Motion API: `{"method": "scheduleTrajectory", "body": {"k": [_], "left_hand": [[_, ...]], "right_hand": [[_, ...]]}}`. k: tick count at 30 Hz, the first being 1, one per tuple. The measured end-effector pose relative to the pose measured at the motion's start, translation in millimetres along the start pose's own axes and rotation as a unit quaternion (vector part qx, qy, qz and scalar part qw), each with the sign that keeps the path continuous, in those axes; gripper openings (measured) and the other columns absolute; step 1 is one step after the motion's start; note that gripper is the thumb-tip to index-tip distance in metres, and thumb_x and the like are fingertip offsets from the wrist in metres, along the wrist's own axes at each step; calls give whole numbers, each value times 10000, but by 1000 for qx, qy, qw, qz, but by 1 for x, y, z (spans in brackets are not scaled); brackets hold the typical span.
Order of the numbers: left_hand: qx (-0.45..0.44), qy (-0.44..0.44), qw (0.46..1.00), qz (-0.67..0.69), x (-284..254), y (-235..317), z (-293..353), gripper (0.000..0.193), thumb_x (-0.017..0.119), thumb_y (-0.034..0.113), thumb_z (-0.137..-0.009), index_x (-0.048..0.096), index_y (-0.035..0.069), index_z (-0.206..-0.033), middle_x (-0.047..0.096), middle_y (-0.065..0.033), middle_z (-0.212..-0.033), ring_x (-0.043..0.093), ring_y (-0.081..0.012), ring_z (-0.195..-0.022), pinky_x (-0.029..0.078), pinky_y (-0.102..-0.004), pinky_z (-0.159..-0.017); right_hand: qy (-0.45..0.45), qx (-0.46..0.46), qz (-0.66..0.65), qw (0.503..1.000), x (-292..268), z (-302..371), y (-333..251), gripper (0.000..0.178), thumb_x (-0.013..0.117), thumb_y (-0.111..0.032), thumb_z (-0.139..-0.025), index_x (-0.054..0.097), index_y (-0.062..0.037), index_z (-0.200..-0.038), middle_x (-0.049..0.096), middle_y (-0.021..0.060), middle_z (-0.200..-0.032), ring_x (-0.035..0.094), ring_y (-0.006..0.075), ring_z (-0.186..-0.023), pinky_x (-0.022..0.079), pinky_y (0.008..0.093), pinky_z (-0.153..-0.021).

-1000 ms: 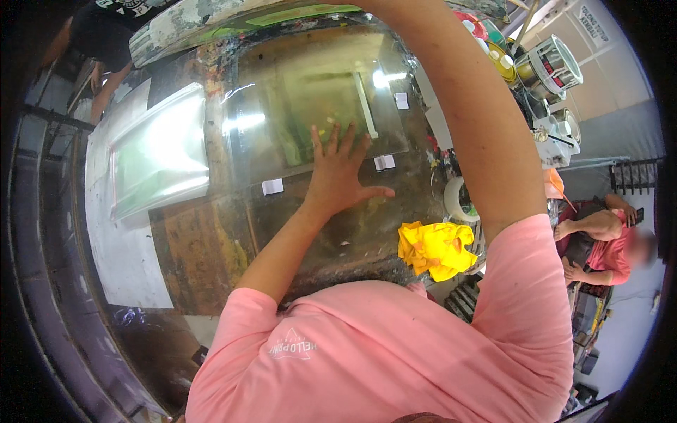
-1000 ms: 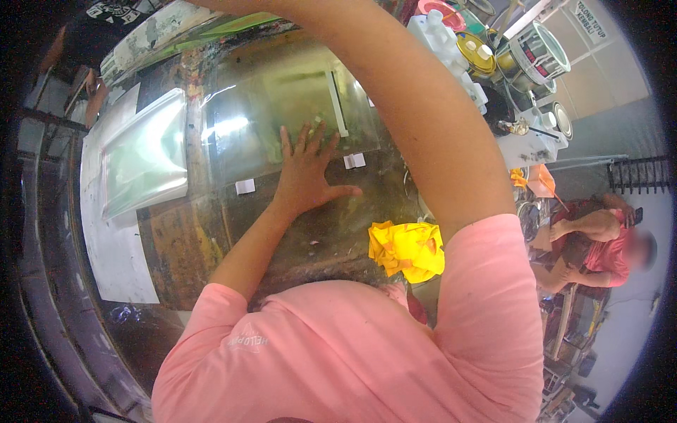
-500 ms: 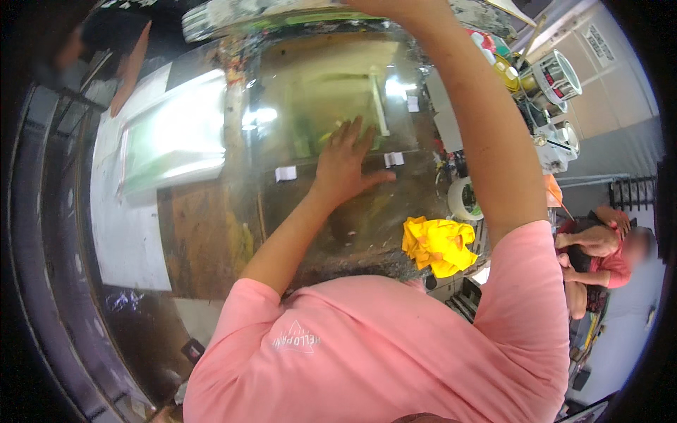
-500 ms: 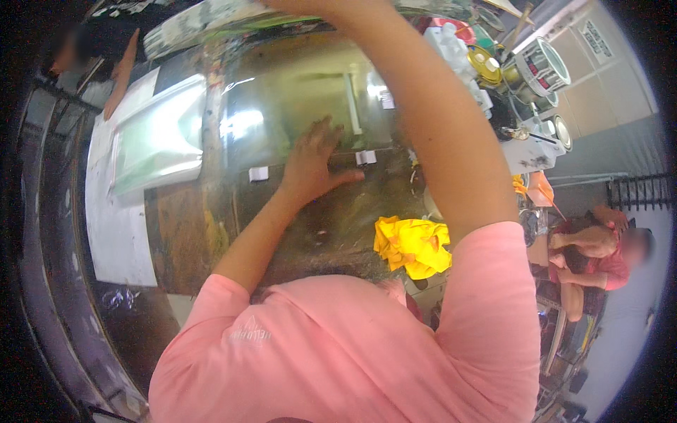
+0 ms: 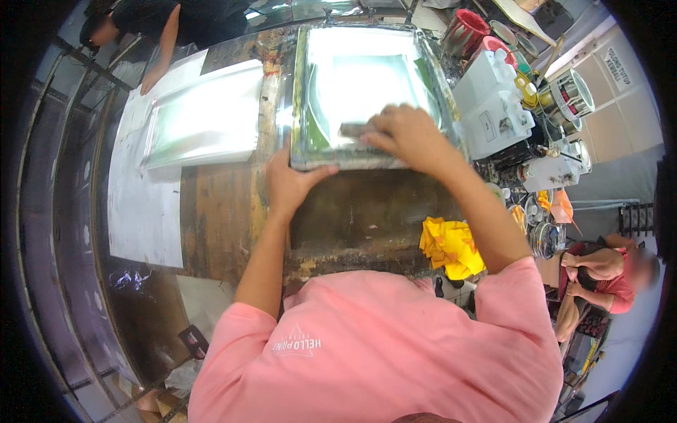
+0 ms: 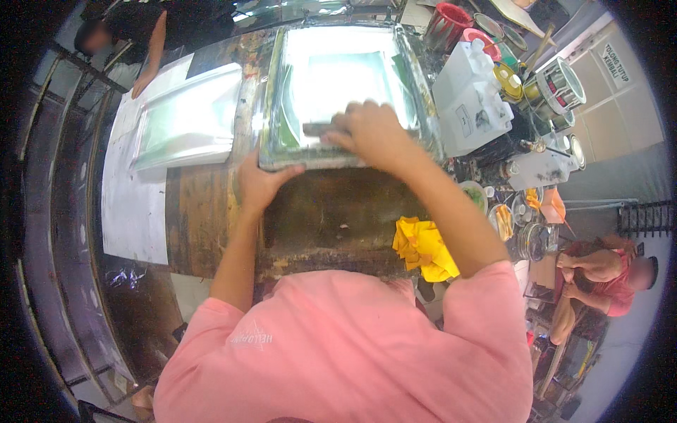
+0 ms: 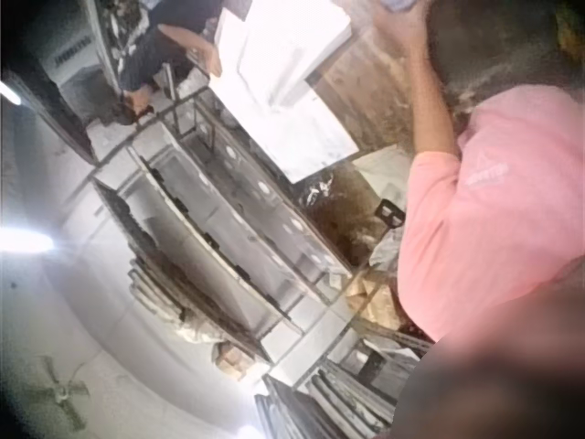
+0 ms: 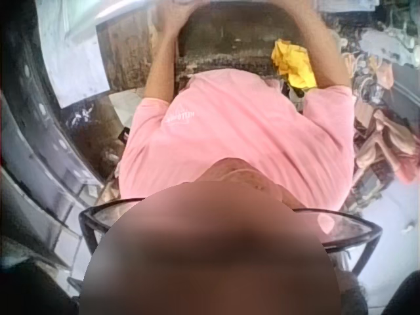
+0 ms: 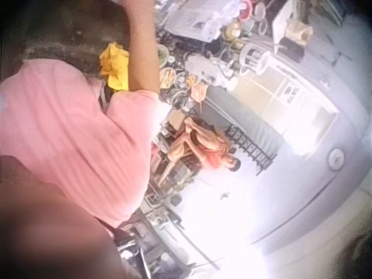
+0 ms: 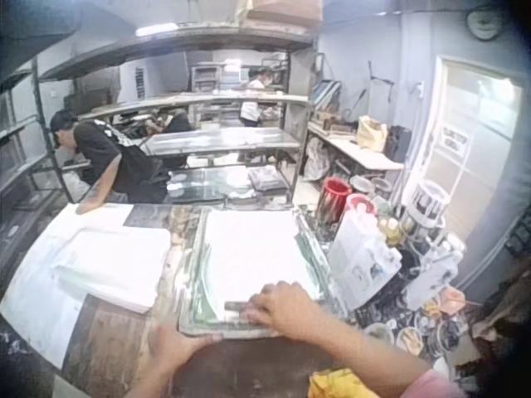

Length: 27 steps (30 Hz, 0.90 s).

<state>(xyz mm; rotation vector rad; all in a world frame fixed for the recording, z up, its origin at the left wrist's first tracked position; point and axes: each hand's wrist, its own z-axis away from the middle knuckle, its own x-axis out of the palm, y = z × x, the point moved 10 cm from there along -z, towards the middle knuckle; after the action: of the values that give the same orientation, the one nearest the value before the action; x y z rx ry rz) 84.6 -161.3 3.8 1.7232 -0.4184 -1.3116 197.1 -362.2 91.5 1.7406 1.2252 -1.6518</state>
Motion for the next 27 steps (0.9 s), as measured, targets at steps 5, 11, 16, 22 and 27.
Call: {"method": "scheduleTrajectory", "body": {"k": [5,11,16,22,27], "left_hand": [[102,86,961,-243,14,-17,11,1213,941,758,-494,645,103,-1471,581,-92,-1146,521,-308,-1171,309,-554,-1084],[101,64,969,-214,19,-27,9,1192,942,747,-491,665,75,-1436,574,-87,-1156,526,-300,-1157,307,-526,-1083],[110,67,971,-200,15,-25,8,1246,941,747,-490,639,59,-1484,575,-88,-1131,536,-290,-1122,320,-505,-1057],[141,91,973,-156,10,-17,9,1279,947,730,-507,595,29,-1517,641,-71,-1012,579,-243,-977,349,-435,-977],[163,101,971,-144,9,-14,12,1290,934,720,-559,541,-17,-1543,689,-66,-872,594,-218,-833,363,-394,-919]], "right_hand": [[0,46,-1,999,51,33,-8,373,718,-478,-963,758,-124,-1074,712,115,-987,692,338,-925,565,466,-764],[67,16,11,998,72,7,20,418,789,-385,-900,745,-114,-1216,698,101,-1066,667,318,-951,571,452,-799],[98,27,71,992,74,-108,97,383,695,-526,-964,767,-183,-1118,707,80,-1036,703,321,-968,604,471,-761],[19,28,40,999,58,-203,164,495,619,-636,-993,781,-210,-1186,740,107,-1031,723,332,-1022,588,512,-836],[67,52,96,992,73,-174,151,495,640,-606,-986,780,-192,-1219,724,86,-1069,706,321,-1034,586,495,-804]]}}
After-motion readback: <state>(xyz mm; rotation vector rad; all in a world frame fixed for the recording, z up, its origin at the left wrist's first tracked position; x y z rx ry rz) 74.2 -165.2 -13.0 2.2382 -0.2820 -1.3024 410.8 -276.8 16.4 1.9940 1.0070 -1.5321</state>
